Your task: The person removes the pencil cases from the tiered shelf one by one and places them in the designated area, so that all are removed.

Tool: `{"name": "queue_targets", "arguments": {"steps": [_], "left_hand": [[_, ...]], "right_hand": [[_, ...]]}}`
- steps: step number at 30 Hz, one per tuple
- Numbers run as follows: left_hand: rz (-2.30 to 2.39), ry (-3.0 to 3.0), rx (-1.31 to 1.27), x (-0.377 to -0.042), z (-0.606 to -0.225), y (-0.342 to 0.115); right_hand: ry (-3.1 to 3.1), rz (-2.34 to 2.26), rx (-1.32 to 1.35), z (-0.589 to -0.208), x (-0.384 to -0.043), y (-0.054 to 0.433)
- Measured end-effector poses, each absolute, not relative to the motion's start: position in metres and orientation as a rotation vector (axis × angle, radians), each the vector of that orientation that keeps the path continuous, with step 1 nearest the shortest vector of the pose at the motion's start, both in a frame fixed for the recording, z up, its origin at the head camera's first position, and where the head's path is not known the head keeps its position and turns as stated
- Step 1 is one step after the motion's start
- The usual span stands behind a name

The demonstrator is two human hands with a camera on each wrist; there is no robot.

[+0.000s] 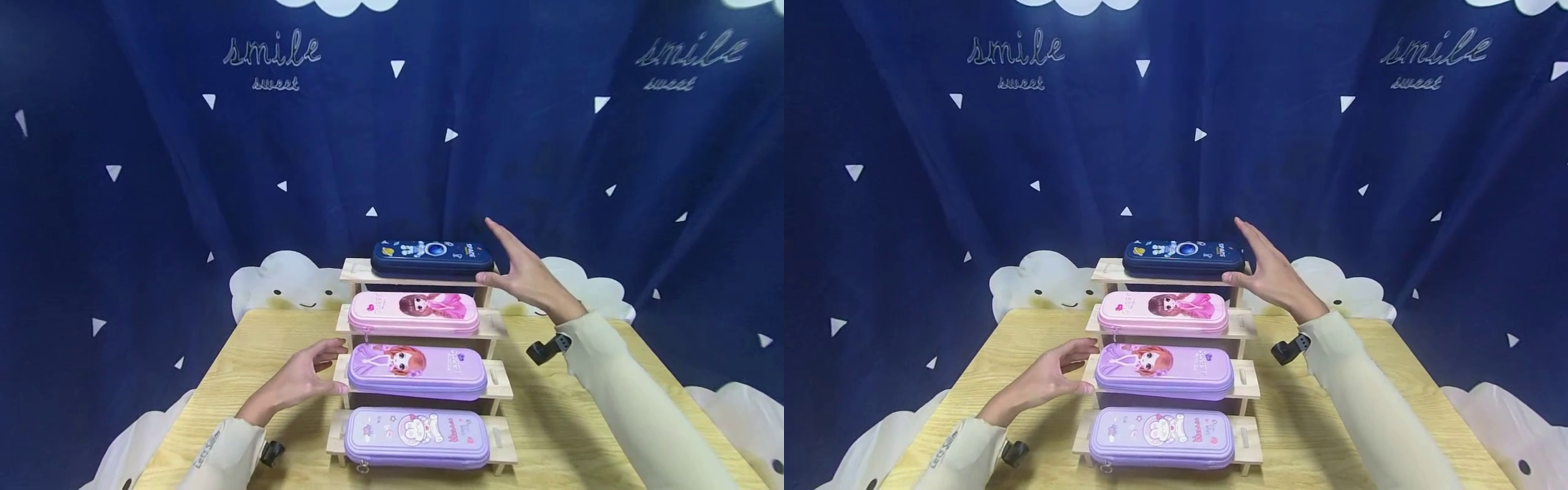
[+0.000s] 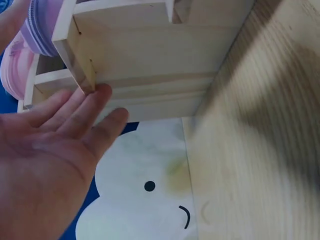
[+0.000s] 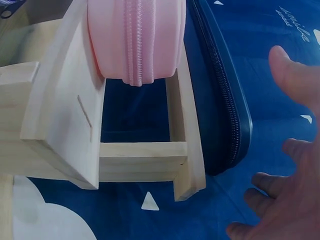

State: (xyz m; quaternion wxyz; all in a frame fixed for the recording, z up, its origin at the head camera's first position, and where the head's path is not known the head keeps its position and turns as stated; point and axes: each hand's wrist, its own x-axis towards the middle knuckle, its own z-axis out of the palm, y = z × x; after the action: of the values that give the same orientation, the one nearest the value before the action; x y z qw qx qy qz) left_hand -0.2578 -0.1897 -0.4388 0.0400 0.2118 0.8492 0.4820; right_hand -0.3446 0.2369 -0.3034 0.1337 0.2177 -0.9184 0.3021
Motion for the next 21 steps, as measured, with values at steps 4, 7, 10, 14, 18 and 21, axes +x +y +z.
{"name": "queue_targets", "arguments": {"steps": [4, 7, 10, 14, 18, 21], "left_hand": [[1.487, 2.575, 0.627, -0.259, -0.443, -0.19], [1.474, 2.578, 0.591, -0.261, -0.446, -0.188], [1.451, 2.596, 0.568, -0.263, -0.447, -0.187], [1.441, 2.602, 0.544, -0.264, -0.447, -0.186], [1.444, 2.599, 0.536, -0.263, -0.447, -0.187], [1.449, 2.593, 0.538, -0.263, -0.447, -0.187]], "right_hand": [[-2.676, 0.895, 0.634, -0.303, -0.344, 0.238], [-2.676, 0.904, 0.628, -0.304, -0.345, 0.239], [-2.678, 0.924, 0.609, -0.304, -0.345, 0.241], [-2.692, 0.975, 0.585, -0.304, -0.347, 0.243], [-2.704, 1.085, 0.596, -0.305, -0.353, 0.243], [-2.673, 1.266, 0.652, -0.307, -0.36, 0.244]]}}
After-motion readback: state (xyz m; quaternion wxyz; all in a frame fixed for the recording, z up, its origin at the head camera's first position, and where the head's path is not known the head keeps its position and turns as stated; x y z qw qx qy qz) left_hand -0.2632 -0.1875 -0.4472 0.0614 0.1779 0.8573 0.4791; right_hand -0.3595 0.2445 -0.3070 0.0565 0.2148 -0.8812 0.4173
